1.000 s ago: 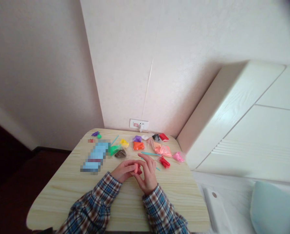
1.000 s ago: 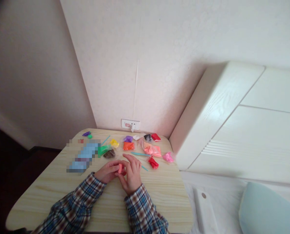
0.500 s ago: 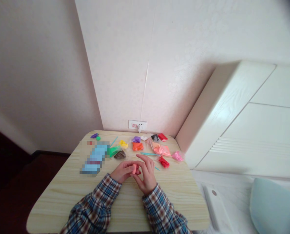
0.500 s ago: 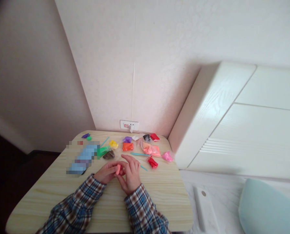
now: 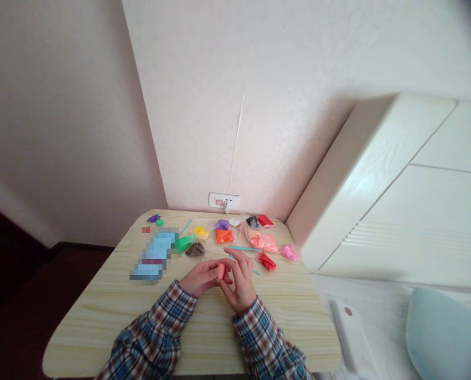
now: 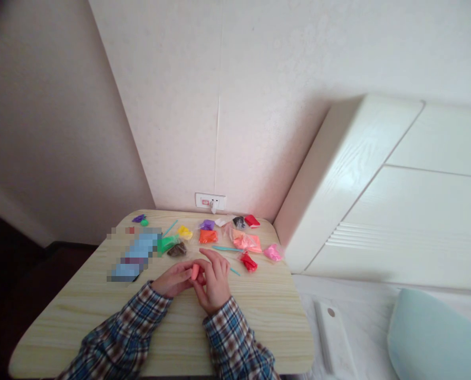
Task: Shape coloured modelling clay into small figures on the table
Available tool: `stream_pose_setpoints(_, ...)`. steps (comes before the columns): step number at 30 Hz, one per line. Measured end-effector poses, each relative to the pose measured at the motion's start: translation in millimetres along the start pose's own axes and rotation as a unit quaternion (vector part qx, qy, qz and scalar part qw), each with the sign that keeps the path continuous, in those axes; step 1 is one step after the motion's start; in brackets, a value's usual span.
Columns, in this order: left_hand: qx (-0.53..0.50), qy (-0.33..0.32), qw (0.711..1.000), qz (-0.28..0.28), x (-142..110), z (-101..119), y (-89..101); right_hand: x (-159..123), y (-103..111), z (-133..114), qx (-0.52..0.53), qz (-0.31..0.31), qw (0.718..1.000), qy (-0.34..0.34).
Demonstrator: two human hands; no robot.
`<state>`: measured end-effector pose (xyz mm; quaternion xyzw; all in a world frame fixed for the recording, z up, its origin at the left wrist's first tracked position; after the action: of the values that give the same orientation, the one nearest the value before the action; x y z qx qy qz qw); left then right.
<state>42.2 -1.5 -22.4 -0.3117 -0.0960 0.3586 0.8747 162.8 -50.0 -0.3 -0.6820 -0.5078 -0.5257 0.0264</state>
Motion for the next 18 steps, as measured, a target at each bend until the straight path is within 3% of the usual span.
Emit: stream_pose_setpoints(18,0.004,0.008,1.000,-0.007,1.0,-4.2,8.0,1.8,4.4,-3.2,0.004,-0.001,1.000,0.011)
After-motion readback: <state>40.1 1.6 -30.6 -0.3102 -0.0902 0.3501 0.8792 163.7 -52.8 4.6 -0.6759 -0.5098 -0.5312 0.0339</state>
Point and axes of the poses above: each hand's wrist, its own x-axis towards the middle knuckle, its own y-axis out of the back of the hand, z = x × y, the point moved 2 cm from there along x, towards the middle knuckle, and after that the axes turned 4 degrees about z, right-handed, at the moved point
